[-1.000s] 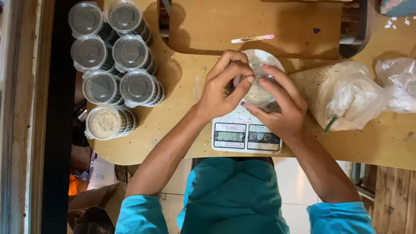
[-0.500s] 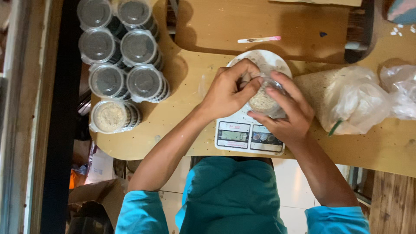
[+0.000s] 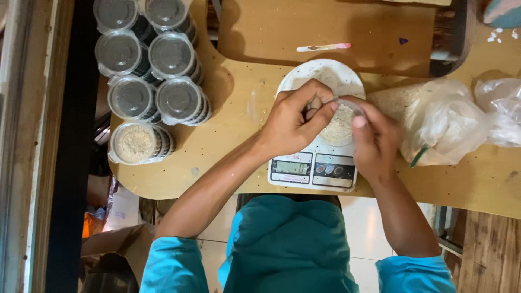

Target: The person uses a small spoon to transfer seeds from a plastic bag onto a digital scale until a specific weight is reached, and then pours the seeds into a plastic container.

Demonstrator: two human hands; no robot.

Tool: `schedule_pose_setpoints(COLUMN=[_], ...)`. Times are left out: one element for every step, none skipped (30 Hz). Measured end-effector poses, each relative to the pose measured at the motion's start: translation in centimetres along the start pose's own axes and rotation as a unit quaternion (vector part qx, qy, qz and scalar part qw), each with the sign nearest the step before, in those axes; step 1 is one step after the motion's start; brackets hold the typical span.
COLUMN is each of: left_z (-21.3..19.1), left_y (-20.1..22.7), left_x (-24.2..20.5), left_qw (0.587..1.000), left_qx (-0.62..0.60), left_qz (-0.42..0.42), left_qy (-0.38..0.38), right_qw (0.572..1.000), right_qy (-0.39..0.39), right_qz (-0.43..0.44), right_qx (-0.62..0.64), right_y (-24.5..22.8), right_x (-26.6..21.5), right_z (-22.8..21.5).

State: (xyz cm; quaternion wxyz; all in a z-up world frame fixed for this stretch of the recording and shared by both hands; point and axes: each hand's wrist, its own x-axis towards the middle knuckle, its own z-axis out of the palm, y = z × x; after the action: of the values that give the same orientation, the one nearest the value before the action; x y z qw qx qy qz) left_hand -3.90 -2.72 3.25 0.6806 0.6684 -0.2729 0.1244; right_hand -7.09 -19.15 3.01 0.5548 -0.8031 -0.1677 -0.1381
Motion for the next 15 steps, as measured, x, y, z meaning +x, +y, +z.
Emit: schedule_pose_setpoints(left_z=[-0.1,-0.1,0.0,0.1,0.2,0.3,0.3,0.4,0.4,0.4,0.4,0.5,0.5,0.5,0.6], left_y=[0.2,0.1,-0.1,-0.2,-0.1,-0.1,0.0,-0.1,-0.1,-0.2,-0.3,-0.4,-0.5,-0.5,-0.5], left_x=[-0.2,-0.2,-0.2,-0.2,-0.2,-0.3,-0.4,-0.4,-0.4,-0.3,-0.3,-0.3,-0.3,-0.3,-0.4], left_qw=[1.000,1.000,1.000,1.000,1.000,1.000,1.000,1.000,1.000,1.000,1.000,1.000,1.000,1.000,1.000], left_qx=[0.004,0.003,0.008,0.013,0.011,0.010,0.010,0.009,0.012,0.014,0.014,0.013,0.013,0.013,0.013], left_qz=[-0.003,-0.004,0.001,0.007,0.007,0.004,0.001,0.000,0.003,0.006,0.007,0.006,0.006,0.007,0.007], left_qy=[0.003,0.001,0.004,0.007,0.005,0.006,0.008,0.006,0.007,0.008,0.006,0.007,0.010,0.009,0.012], right_qw=[0.999,0.999,0.998,0.996,0.996,0.995,0.993,0.993,0.992,0.990,0.990,0.988,0.987,0.987,0.986], right_qy=[-0.013,-0.012,-0.021,-0.030,-0.027,-0.029,-0.031,-0.030,-0.023,-0.017,-0.015,-0.021,-0.029,-0.028,-0.023], right_qz=[0.037,0.039,0.056,0.073,0.074,0.089,0.104,0.105,0.116,0.126,0.125,0.127,0.129,0.128,0.130], right_qx=[0.013,0.014,0.022,0.030,0.029,0.036,0.044,0.043,0.054,0.065,0.065,0.081,0.097,0.096,0.100], right_y=[-0.6,-0.6,-0.5,-0.5,-0.1,0.3,0.7,0.6,0.5,0.3,0.1,-0.1,-0.3,-0.3,-0.3], right_x=[0.1,0.0,0.0,-0.1,-0.1,-0.2,-0.3,-0.3,-0.3,-0.3,-0.3,-0.2,-0.1,-0.2,-0.2], right_z=[0.2,0.0,-0.1,-0.3,-0.4,-0.5,-0.6,-0.6,-0.6,-0.6,-0.5,-0.4,-0.3,-0.3,-0.3])
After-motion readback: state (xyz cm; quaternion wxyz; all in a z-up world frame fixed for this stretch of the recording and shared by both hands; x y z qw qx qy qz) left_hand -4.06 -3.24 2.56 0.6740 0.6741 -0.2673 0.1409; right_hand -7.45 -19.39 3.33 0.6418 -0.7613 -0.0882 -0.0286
